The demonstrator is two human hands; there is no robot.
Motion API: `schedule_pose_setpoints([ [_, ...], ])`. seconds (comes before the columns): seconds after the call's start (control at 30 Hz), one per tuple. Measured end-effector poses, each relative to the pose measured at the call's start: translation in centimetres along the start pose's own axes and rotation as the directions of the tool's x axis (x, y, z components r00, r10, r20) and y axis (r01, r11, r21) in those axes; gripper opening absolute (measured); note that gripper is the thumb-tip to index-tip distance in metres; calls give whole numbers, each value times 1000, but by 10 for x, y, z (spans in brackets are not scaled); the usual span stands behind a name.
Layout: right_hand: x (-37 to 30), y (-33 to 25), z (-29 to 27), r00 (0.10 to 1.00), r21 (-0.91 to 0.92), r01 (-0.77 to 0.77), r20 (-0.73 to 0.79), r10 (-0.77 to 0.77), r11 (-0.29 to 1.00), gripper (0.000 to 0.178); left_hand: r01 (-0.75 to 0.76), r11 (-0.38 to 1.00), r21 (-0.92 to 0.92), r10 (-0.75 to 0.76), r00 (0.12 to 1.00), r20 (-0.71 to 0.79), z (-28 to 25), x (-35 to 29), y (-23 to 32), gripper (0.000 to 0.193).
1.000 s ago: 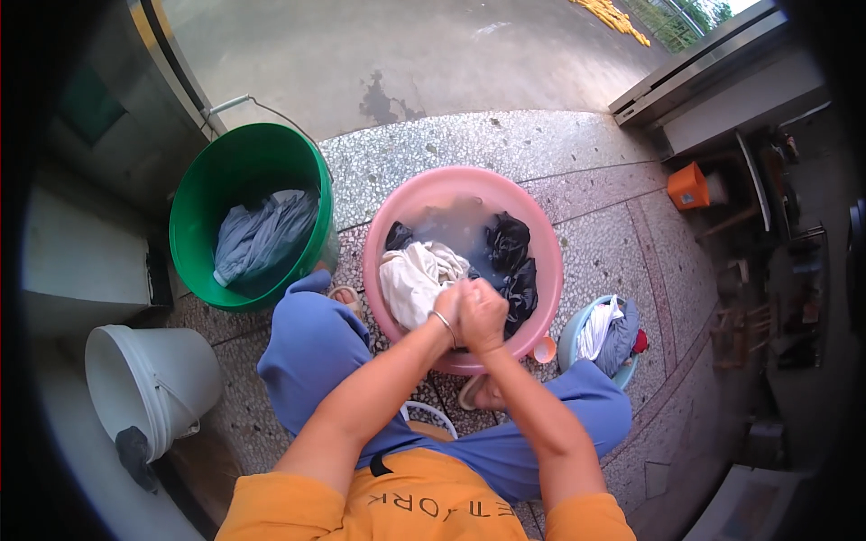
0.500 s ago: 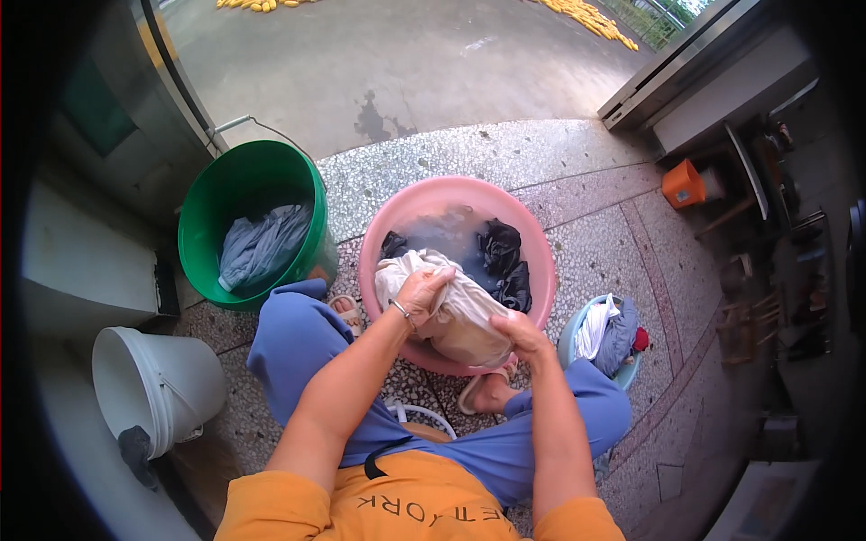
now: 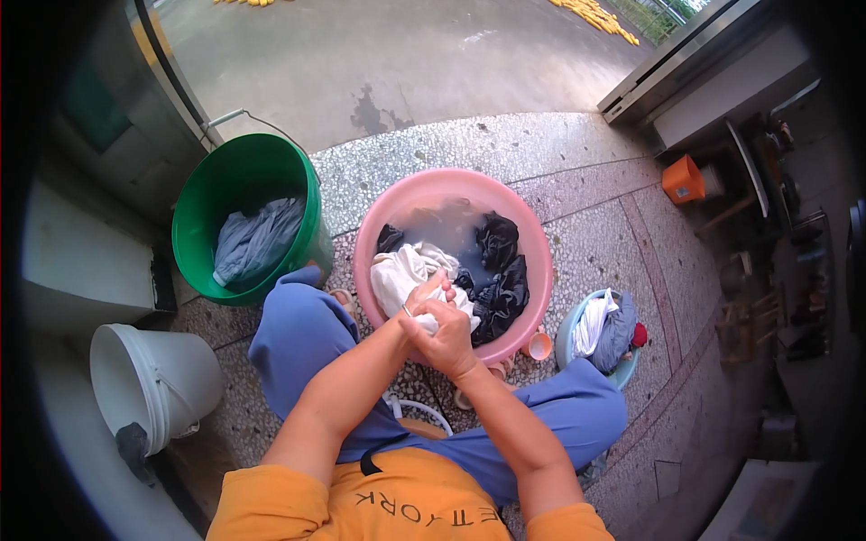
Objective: The person washes clothes by hand, scrubbing and wringing out garments in a washbasin, transferring a piece into a bucket, and repeatedly rubbing and wringing another item.
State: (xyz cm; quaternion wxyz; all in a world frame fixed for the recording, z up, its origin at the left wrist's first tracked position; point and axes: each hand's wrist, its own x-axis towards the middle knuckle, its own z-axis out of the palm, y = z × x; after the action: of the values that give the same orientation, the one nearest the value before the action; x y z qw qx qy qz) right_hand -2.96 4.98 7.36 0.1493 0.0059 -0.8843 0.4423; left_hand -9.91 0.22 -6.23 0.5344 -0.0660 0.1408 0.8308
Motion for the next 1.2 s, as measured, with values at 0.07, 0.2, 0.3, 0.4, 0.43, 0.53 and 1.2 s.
schedule_pose_setpoints([
  [0.07,9,13,9,996,-154,-53,-75,42,987,22,-99,962,-256,139,980,143,-2,1,-8,26],
  [0.2,23,100,-8,884,-344,-457,-281,375,820,33,61,987,-151,-86,983,-164,76,-2,-22,25],
  [0.3,16,96,0,936,-267,-295,-275,221,917,32,59,991,-121,-95,945,-312,66,-1,-12,26],
  [0.4,16,39,22,990,-204,-24,-139,-5,979,27,-155,977,-147,179,970,167,-5,5,-8,25],
  [0.43,17,32,20,990,-220,47,-119,-75,974,24,-179,968,-175,199,975,103,-4,6,-12,26],
  [0.53,18,93,-11,971,-380,-175,-218,96,908,29,30,998,-61,-50,931,-362,66,11,-18,25],
  [1.2,-18,140,-68,607,260,-776,59,792,575,31,-41,850,525,273,886,-374,28,-11,33,21],
])
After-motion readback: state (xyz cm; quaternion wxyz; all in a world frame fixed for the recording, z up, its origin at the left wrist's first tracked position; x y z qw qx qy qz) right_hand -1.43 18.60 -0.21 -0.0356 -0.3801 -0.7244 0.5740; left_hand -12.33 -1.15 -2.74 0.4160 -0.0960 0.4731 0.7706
